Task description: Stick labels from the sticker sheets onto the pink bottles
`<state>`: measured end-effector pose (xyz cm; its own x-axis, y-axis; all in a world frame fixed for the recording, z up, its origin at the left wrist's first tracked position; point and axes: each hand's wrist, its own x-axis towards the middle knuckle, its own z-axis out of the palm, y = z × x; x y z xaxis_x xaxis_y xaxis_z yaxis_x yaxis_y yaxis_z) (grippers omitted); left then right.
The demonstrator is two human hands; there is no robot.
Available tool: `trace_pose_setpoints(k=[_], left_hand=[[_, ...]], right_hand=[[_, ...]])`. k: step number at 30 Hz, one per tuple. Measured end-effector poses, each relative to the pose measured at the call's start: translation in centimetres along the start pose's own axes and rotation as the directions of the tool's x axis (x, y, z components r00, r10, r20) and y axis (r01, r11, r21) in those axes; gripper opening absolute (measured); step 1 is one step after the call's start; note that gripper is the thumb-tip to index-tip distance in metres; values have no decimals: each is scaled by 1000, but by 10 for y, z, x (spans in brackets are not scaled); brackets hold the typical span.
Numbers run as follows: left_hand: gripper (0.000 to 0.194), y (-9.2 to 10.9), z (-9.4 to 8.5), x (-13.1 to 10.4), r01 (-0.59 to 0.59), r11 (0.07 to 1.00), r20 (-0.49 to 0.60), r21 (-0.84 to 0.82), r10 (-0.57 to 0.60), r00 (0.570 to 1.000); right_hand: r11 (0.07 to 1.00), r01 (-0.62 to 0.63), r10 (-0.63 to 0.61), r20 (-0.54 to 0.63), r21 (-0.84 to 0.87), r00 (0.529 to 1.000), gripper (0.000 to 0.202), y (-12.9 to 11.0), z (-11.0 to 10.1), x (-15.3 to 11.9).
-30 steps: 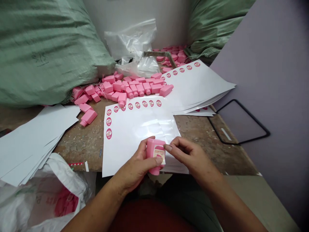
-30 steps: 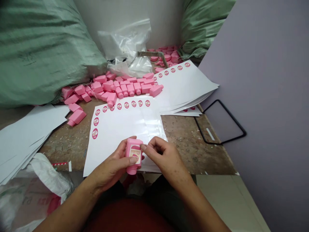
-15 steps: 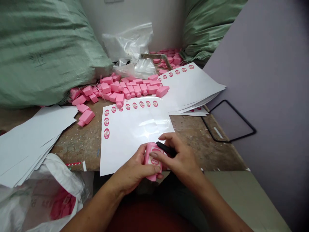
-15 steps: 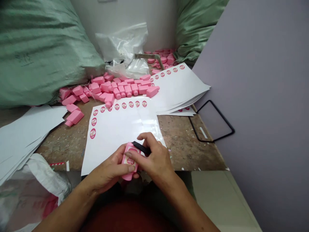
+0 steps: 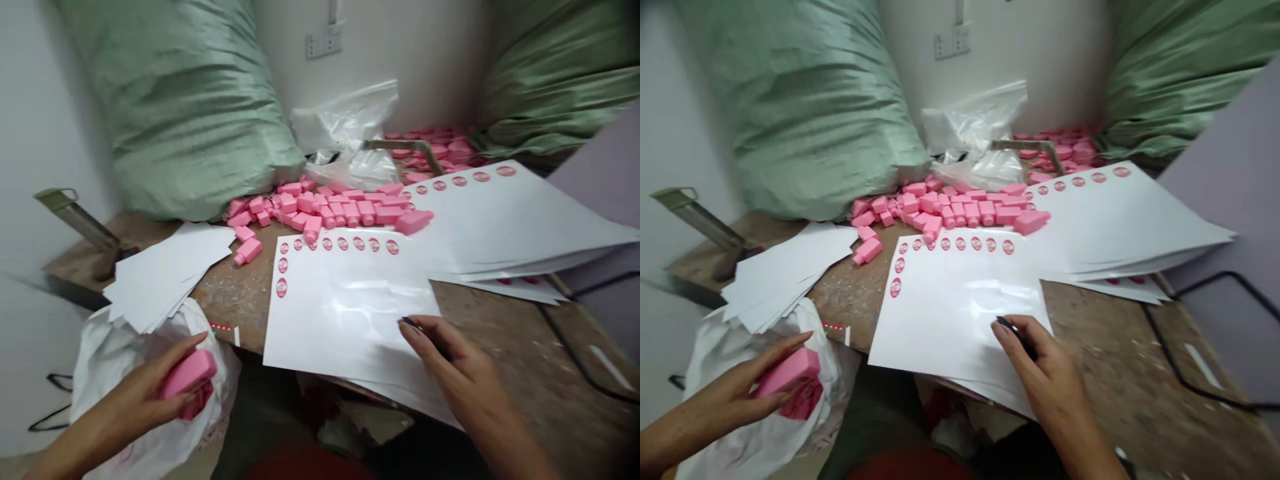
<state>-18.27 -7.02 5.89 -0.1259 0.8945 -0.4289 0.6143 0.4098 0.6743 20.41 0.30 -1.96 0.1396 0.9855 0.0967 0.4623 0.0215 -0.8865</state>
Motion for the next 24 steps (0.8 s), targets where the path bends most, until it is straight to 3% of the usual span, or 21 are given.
trace_pose_setpoints(k=[3, 7, 10, 13, 16, 20, 22, 24], left_hand=[[63, -5, -18, 10, -57, 976, -171, 211, 94, 981], [46, 22, 0, 84, -297, 889, -233, 350, 390, 891], [48, 44, 21, 141, -358, 867, -263, 345, 456, 850], [49, 60, 40, 167, -400, 861, -281, 314, 486, 827], [43, 63, 55, 158, -411, 869, -258, 275, 478, 839], [41, 49, 67, 109, -338, 920, -225, 199, 379, 898], [51, 39, 72, 80, -241, 970, -165, 21, 241, 956], [68, 33, 78, 56, -86, 959, -13, -271, 85, 996]], right_hand=[[994, 62, -58, 39, -90, 998, 35, 3, 7, 2], [938, 245, -204, 181, -244, 962, 31, 3, 22, -8], [788, 505, -418, 296, -353, 859, 24, 11, 36, -24], [597, 673, -565, 367, -438, 739, 39, 21, 51, -38], [561, 701, -609, 354, -440, 709, 37, 25, 59, -45], [643, 678, -623, 271, -355, 733, 32, 16, 54, -46], [675, 689, -634, 270, -264, 724, 33, 9, 48, -49], [673, 720, -652, 324, -170, 686, 33, 3, 43, -54]])
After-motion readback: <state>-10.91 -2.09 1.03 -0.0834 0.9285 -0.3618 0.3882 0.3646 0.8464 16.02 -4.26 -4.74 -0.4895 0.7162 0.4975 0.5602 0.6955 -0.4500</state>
